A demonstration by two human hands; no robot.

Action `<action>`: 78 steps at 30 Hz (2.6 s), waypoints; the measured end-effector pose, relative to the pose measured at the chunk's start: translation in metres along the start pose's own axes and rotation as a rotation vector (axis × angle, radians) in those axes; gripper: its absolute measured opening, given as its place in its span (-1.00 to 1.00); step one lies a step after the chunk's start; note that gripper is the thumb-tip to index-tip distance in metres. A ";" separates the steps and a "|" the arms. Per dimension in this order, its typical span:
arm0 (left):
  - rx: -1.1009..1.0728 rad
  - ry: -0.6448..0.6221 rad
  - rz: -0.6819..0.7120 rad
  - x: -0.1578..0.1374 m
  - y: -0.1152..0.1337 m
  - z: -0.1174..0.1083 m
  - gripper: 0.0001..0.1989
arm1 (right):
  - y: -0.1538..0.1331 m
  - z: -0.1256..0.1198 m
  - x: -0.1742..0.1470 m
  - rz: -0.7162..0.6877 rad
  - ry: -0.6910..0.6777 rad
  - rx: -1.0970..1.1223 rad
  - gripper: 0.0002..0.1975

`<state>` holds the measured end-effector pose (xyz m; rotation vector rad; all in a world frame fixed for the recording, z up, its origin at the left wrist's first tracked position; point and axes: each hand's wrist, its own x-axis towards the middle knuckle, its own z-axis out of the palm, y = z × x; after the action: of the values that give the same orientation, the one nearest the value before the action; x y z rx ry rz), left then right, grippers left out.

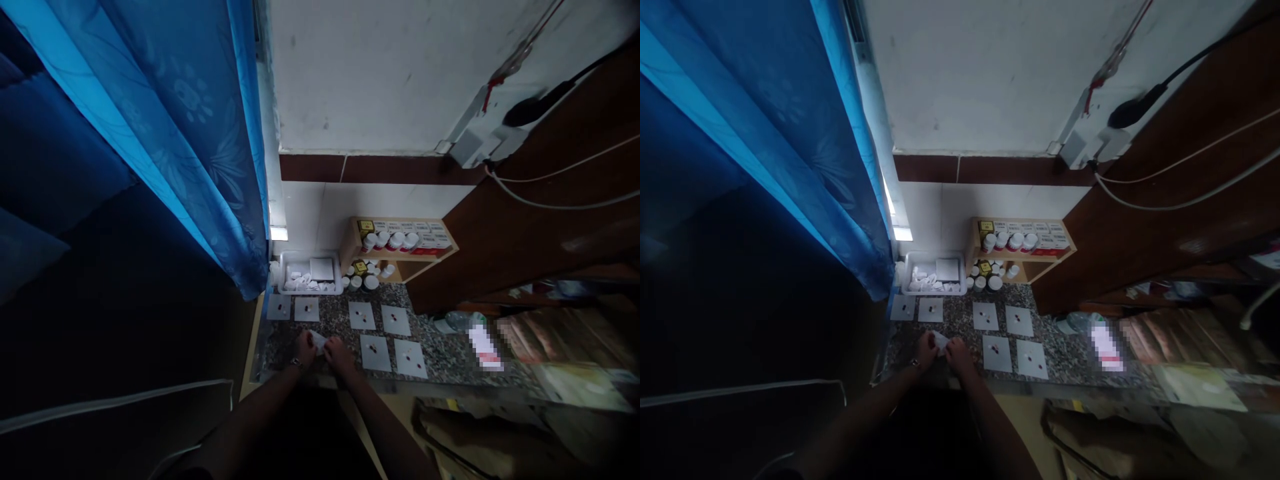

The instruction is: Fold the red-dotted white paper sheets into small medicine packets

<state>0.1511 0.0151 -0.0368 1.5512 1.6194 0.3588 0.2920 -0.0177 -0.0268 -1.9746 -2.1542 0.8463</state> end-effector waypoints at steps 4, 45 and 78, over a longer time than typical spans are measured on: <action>-0.024 0.055 -0.063 0.004 0.000 0.004 -0.62 | 0.002 0.006 0.003 -0.015 0.013 -0.015 -0.87; 0.130 -0.079 0.495 -0.022 -0.042 0.010 -0.59 | -0.002 0.010 -0.003 0.102 0.047 -0.007 -0.64; 0.215 -0.100 -0.106 0.005 0.009 -0.006 -0.84 | 0.007 0.020 -0.011 -0.159 -0.015 -0.159 -0.55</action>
<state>0.1532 0.0234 -0.0287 1.6062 1.6973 0.0498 0.2910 -0.0347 -0.0437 -1.8365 -2.4174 0.6876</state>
